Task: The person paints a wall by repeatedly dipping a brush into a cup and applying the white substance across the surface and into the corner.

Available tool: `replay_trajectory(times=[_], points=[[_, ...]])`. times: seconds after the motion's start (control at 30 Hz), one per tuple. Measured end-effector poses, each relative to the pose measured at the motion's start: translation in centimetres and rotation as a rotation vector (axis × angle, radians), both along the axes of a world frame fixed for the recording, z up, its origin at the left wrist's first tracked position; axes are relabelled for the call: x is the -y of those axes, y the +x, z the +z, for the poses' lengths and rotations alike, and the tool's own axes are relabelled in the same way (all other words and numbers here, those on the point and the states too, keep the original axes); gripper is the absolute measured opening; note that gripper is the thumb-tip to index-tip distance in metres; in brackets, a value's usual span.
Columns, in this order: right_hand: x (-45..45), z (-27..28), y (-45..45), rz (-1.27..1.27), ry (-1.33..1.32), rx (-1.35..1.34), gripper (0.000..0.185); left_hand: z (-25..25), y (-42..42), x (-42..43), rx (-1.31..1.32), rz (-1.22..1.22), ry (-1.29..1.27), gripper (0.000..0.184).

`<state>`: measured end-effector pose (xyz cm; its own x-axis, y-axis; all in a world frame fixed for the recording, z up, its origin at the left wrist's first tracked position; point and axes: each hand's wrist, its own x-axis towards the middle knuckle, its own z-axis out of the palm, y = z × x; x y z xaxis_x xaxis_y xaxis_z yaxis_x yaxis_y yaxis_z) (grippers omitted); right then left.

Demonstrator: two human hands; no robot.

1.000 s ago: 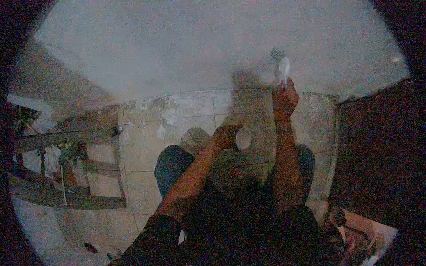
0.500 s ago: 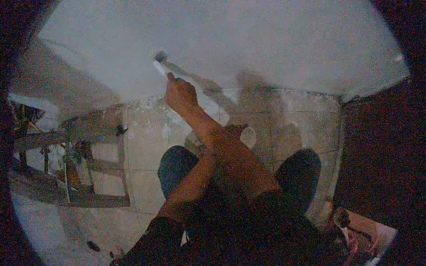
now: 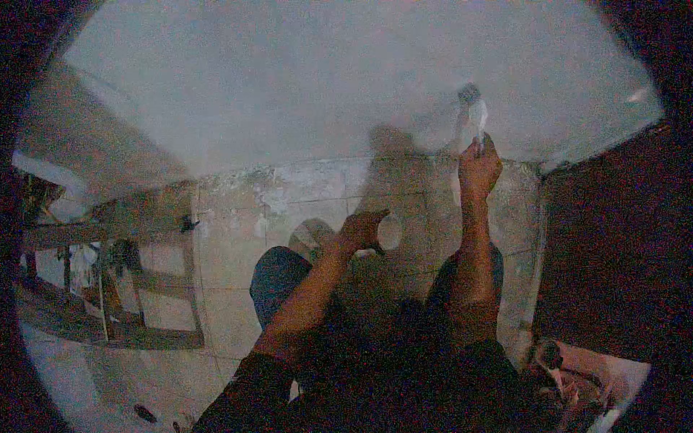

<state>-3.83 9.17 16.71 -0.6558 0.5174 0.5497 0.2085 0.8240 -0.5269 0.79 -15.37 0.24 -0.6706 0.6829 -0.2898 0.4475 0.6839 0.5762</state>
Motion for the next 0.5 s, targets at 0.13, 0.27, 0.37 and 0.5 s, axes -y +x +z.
replay_trajectory(times=[0.13,0.27,0.37,0.5], points=[[4.6,-0.2,-1.6,0.062,0.113,-0.015,0.035,0.1,-0.1,-0.8,0.036,-0.041,0.009,0.121],[16.1,-0.6,-3.6,0.441,0.013,-0.022,0.035,-0.7,0.7,-0.9,-0.070,0.036,0.104,0.118],[21.6,1.4,-3.5,0.444,-0.043,0.034,0.037,-5.6,1.2,-1.8,-0.214,0.077,0.125,0.118],[20.8,0.7,-3.3,0.563,-0.149,0.114,0.038,-9.6,1.2,-2.4,-0.359,0.093,0.195,0.119]])
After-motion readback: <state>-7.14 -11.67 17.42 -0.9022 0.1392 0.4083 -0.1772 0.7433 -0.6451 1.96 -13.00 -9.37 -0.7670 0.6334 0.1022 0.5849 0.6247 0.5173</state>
